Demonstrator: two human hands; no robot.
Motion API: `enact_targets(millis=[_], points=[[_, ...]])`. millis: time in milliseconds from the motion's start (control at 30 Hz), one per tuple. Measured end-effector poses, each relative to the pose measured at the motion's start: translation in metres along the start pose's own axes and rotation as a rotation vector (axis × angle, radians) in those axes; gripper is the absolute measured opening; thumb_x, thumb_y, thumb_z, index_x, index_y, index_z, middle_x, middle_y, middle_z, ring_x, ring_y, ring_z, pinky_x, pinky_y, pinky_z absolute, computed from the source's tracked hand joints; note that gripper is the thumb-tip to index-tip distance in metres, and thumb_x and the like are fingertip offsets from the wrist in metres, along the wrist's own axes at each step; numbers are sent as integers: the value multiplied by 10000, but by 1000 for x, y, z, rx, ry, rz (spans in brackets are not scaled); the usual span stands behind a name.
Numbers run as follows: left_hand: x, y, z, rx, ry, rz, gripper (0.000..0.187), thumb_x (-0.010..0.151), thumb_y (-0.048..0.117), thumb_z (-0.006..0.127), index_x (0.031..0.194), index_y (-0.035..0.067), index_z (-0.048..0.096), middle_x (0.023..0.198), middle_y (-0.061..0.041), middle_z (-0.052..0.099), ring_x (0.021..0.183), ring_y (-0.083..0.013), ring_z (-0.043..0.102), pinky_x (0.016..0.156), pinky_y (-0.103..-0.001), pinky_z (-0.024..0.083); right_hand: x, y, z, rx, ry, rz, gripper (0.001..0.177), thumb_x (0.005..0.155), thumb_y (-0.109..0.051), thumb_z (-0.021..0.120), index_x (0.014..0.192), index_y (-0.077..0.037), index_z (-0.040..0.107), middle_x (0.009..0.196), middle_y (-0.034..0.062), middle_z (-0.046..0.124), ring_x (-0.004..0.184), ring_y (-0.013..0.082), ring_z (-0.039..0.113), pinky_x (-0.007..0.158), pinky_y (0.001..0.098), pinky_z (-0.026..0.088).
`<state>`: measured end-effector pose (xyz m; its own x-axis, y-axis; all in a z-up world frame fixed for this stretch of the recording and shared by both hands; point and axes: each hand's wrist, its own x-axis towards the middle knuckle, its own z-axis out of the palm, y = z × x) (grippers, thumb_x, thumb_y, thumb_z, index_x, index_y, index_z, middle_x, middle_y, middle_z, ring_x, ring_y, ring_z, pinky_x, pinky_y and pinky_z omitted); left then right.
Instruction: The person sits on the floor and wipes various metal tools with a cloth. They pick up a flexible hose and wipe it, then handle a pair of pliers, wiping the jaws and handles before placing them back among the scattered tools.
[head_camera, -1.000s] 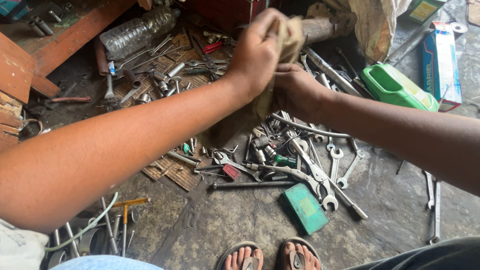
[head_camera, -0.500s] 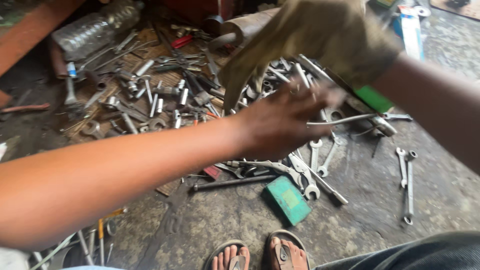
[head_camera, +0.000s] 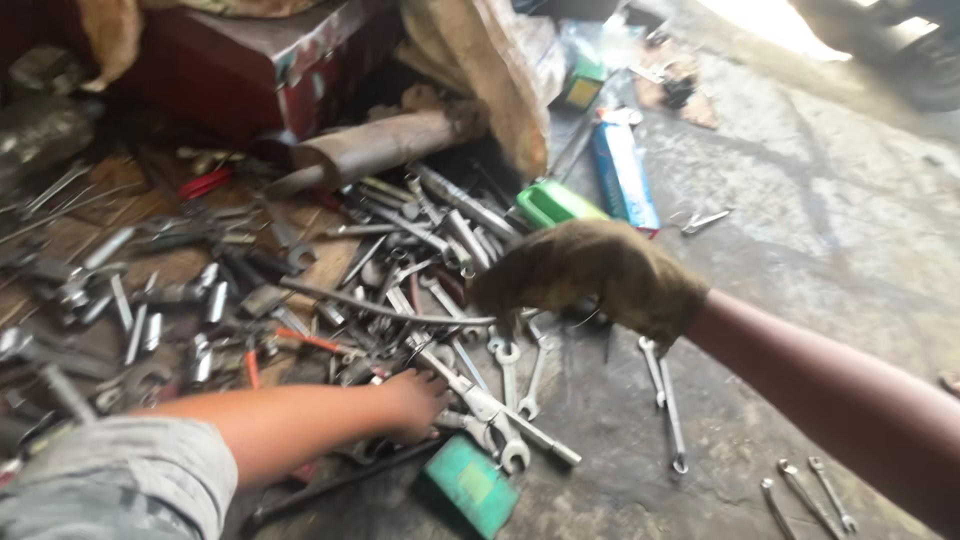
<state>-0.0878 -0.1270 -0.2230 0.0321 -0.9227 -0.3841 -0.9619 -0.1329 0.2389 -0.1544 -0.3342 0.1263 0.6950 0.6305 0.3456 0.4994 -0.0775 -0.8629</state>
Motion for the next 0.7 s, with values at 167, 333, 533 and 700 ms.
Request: enact_targets(millis=[167,333,533,700], points=[[9,1,16,5,291,-148,789,871,389,731,1466,-41,442,1514,-243,400,1338,-409,421,1015,-482,403,-38,37,-35,-535,10,123,184,897,-92,692,1065,-107,766,1041,71,767,987,206,748,937,328,612],[17,-11,-19,31,146,-292,673,788,402,788,1329,62,576,1444,-177,481,1361,-355,429,1092,-487,350,-56,49,-39,-434,113,293,237,940,-120,676,1169,-73,712,1158,82,728,1082,167,682,1002,325,550],[39,-57,-13,31,-16,-150,489,859,443,752,1155,59,696,1160,-172,718,1108,-351,682,981,-477,504,-45,8,4,-213,177,266,215,962,-146,653,1151,-96,742,1170,74,748,1099,174,707,1008,334,564],[3,-56,-22,-55,17,-123,331,881,299,683,1171,143,725,1050,-170,751,996,-370,721,832,-505,571,-50,-4,3,-316,102,259,212,980,-168,633,1136,-115,767,1180,67,765,1113,180,728,1013,341,577]])
